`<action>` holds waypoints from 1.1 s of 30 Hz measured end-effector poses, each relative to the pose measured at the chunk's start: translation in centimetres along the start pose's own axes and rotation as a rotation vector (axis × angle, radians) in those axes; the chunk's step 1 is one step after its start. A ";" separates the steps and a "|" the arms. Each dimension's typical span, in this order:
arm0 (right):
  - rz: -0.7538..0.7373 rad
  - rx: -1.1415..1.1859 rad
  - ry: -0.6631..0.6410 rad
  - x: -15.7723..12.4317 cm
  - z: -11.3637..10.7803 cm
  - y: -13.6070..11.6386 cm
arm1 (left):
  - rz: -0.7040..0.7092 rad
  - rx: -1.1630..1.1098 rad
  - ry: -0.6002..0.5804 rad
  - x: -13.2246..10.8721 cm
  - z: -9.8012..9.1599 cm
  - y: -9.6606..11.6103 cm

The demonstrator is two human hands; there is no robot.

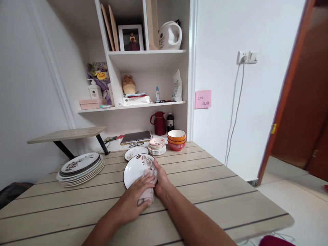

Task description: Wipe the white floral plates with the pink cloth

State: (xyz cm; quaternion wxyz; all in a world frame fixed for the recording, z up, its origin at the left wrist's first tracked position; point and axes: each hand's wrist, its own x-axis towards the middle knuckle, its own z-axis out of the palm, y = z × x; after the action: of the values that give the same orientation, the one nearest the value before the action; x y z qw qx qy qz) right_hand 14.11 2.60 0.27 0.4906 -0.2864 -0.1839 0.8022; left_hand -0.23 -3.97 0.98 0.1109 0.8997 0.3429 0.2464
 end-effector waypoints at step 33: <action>-0.045 0.185 -0.034 -0.6 0.9 -1.2 | -0.025 0.443 0.323 -0.1 1.0 -2.3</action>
State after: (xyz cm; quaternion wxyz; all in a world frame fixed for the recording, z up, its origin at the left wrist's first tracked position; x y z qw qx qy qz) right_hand 14.63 2.59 1.83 0.5296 -0.2219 -0.1237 0.8093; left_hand -1.04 -2.37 -0.77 -0.1418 0.8467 0.4129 0.3041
